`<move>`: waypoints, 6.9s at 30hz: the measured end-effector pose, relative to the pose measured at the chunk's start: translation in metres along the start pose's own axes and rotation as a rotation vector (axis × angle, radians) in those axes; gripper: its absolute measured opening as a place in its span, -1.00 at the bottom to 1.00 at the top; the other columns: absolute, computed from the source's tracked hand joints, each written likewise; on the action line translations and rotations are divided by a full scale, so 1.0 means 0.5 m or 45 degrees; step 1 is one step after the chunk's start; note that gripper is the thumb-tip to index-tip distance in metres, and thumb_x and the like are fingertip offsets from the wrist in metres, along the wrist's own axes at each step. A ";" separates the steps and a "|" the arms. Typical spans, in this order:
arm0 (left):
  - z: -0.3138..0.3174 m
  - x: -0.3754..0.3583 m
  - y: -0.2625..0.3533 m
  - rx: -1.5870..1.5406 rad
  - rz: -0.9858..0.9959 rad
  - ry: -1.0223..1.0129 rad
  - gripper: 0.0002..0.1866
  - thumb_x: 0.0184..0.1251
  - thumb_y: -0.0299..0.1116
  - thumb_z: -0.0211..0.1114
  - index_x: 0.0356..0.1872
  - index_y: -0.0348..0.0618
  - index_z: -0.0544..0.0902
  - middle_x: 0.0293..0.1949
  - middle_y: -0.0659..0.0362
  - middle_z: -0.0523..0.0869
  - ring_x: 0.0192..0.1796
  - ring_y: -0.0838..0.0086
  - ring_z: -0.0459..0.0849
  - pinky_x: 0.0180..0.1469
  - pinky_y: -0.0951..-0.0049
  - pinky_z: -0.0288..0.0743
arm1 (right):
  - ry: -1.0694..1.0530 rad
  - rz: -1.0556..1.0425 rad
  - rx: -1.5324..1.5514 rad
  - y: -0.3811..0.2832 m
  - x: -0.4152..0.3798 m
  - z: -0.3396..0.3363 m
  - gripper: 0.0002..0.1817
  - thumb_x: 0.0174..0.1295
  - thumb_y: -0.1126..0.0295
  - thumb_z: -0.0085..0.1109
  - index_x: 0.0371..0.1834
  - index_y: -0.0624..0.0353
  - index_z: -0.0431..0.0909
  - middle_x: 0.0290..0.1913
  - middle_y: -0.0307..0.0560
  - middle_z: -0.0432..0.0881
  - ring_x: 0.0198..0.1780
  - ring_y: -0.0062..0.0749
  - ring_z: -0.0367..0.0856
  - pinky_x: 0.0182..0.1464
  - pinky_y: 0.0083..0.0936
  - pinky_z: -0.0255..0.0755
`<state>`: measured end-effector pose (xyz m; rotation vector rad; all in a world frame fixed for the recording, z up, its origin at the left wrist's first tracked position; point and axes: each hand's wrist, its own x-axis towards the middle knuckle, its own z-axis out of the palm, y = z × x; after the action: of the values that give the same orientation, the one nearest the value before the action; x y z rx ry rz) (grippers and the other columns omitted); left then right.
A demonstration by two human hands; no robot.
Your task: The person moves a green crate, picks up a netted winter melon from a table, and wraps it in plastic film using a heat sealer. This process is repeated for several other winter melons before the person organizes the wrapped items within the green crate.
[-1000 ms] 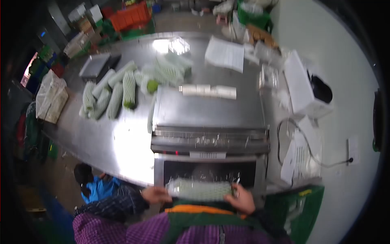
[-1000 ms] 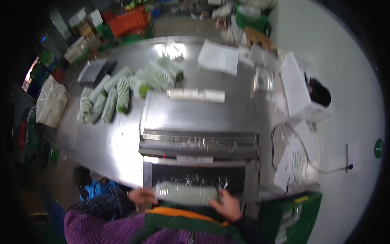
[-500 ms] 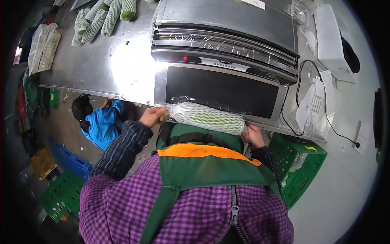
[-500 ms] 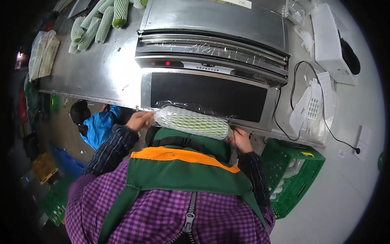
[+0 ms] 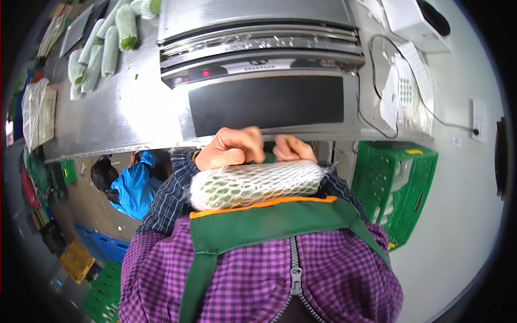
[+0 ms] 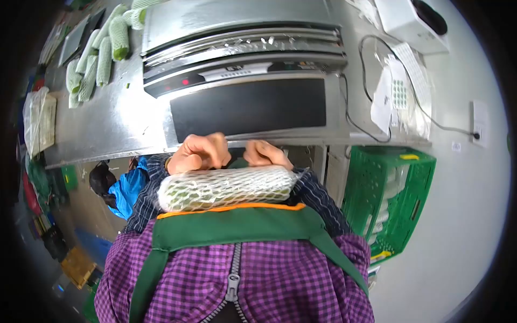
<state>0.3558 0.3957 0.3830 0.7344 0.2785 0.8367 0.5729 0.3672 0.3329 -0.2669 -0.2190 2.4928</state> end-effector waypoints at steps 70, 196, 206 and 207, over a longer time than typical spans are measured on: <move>-0.484 0.067 0.341 1.375 0.747 2.029 -0.61 0.13 -0.47 0.33 0.02 -0.25 0.55 -0.08 0.14 0.64 -0.11 0.48 0.60 -0.06 0.48 0.48 | 1.584 -1.085 -2.140 -0.262 -0.198 -0.139 -0.68 0.36 0.55 -0.11 0.16 0.36 0.36 -0.08 -0.03 0.58 -0.19 -0.45 0.55 -0.19 -0.61 0.44; 0.234 0.162 -0.194 -0.571 0.014 -0.304 -0.33 0.37 0.32 -0.41 -0.33 -0.01 0.51 -0.29 0.17 0.58 -0.04 0.27 0.56 0.25 -0.13 0.15 | 0.182 -0.737 -0.057 -0.027 -0.383 0.012 -0.61 0.38 0.12 -0.17 -0.25 0.24 0.50 0.06 0.06 0.39 0.07 -0.27 0.33 0.16 -0.37 0.16; 0.187 0.203 -0.199 0.769 -0.755 -0.464 -0.51 0.43 -0.28 0.03 0.29 -0.29 0.27 0.26 0.01 0.37 0.30 0.32 0.34 0.32 0.33 0.21 | 1.364 -1.344 0.329 0.076 -0.472 0.002 -0.51 0.35 0.02 -0.17 -0.01 0.24 0.47 -0.09 0.02 0.58 -0.03 -0.24 0.54 0.02 -0.28 0.47; 0.192 0.220 -0.228 0.821 -0.745 -0.434 -0.55 0.45 -0.22 0.04 0.24 -0.24 0.35 0.19 0.03 0.46 0.23 0.37 0.42 0.25 0.36 0.30 | 1.414 -1.420 0.225 0.067 -0.482 -0.008 -0.52 0.37 0.02 -0.23 -0.05 0.22 0.49 -0.17 0.00 0.60 -0.08 -0.18 0.56 0.00 -0.21 0.47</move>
<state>0.5404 0.3820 0.3800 1.2968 0.4348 0.0396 0.7456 0.1970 0.3553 -1.0440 0.2624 1.0191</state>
